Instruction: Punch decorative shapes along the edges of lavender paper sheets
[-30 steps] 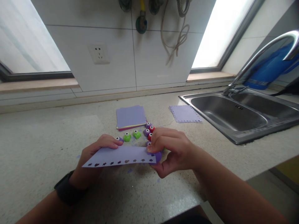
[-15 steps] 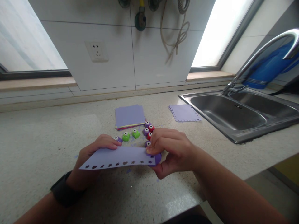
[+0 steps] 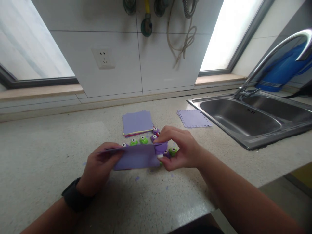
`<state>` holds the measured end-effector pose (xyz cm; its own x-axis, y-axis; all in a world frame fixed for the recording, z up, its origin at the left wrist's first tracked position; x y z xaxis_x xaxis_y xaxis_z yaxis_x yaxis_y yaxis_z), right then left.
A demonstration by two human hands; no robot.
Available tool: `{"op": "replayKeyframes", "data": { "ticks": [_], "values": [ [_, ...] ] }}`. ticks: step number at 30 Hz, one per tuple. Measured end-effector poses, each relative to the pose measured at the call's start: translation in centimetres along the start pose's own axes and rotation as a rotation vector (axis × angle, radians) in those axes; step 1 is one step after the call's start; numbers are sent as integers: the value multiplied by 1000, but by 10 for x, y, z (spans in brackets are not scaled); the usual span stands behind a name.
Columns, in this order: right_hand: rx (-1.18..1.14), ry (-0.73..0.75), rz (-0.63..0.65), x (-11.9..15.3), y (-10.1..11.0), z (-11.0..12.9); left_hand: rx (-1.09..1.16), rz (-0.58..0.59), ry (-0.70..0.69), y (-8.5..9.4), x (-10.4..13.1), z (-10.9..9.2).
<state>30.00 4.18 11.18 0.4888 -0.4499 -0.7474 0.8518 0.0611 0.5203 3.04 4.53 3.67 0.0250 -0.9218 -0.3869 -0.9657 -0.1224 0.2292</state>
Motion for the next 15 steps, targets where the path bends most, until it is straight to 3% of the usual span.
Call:
{"op": "replayKeyframes", "data": {
  "ticks": [5,9,15],
  "values": [
    [-29,-166,-139,5,8,-27,213,-98,198,-2,-2,6],
    [-41,-323,-201,9,10,-46,258,-90,206,-4,-4,6],
    [1,-465,-158,10,4,-58,264,-89,186,-3,-8,12]
  ]
}}
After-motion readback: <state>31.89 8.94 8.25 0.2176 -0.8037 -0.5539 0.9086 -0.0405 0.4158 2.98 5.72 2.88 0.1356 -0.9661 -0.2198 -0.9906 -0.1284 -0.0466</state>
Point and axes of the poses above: each hand's wrist, its own x-axis away from the middle knuckle, its own y-axis out of the back of the hand, z = x × y, the point moved 5 cm from there along -x, towards the middle knuckle, and after that the axes turned 1 degree about -z, right-handed, at the moved point
